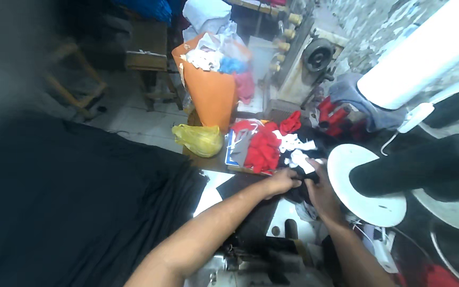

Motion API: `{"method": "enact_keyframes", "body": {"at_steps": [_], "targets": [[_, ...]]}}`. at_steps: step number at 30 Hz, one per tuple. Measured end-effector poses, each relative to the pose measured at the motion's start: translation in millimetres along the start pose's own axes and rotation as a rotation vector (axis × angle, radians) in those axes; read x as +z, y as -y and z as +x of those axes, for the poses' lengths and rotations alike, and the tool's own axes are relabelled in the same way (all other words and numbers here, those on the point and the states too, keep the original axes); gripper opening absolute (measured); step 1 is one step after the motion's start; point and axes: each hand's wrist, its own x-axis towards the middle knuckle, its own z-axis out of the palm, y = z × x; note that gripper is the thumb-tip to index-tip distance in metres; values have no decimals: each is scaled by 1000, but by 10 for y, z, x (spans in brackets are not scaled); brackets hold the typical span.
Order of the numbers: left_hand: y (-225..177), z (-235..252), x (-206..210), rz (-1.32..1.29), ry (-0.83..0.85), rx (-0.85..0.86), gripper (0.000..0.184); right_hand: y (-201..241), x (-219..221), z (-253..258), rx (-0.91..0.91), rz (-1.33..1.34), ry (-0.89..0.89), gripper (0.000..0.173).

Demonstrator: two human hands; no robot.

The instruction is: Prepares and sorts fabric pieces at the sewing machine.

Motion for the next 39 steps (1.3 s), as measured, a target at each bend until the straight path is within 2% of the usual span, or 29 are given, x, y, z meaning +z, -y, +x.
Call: {"method": "enact_keyframes", "body": {"at_steps": [1, 3, 5, 7, 9, 12, 15, 17, 18, 21, 24, 26, 28, 30, 32, 35, 37, 39], "targets": [[-62, -37, -52, -43, -53, 57, 28, 60, 8, 47, -1, 49, -41, 42], [-210, -66, -192, -39, -159, 185, 26, 111, 76, 225, -119, 94, -124, 48], [-317, -20, -373, 56, -267, 279, 30, 99, 171, 503, -302, 71, -179, 56], [-350, 85, -597, 222, -336, 287, 33, 50, 266, 776, -422, -16, -175, 59], [-319, 179, -811, 428, -317, 180, 35, 52, 310, 937, -371, -125, -13, 63], [-166, 279, -888, 635, -272, 108, 35, 53, 435, 1081, -118, -165, 255, 64], [-146, 252, -676, 683, -442, 225, 28, 76, 478, 1172, -24, -169, 346, 65], [-98, 282, -564, 797, -467, 342, 42, 74, 427, 1237, -4, -125, 402, 64], [-97, 289, -529, 876, -416, 328, 52, 49, 387, 1255, 3, -56, 427, 65], [-124, 307, -475, 976, -266, 204, 61, -143, 274, 1076, -38, 171, 333, 77], [-70, 382, -549, 1015, -271, 134, 63, -629, 324, 674, -151, 200, 33, 56], [-74, 413, -614, 1020, -278, 98, 61, -577, 141, 251, 17, 78, 28, 40], [-132, 438, -642, 1039, -282, 63, 60, -318, -120, -99, 141, -84, 140, 32], [-156, 481, -650, 1072, -299, 42, 61, -181, -276, -237, 270, -234, 312, 31], [-174, 504, -618, 1085, -293, 18, 63, -185, -313, -290, 409, -317, 504, 37], [-252, 449, -580, 1101, -265, 11, 66, -234, -241, -351, 469, -320, 681, 58], [-258, 351, -579, 1071, -334, 107, 63, -157, -186, -344, 465, -376, 776, 70], [-195, 251, -541, 1039, -426, 266, 54, -155, -88, -396, 416, -459, 769, 64]]}}
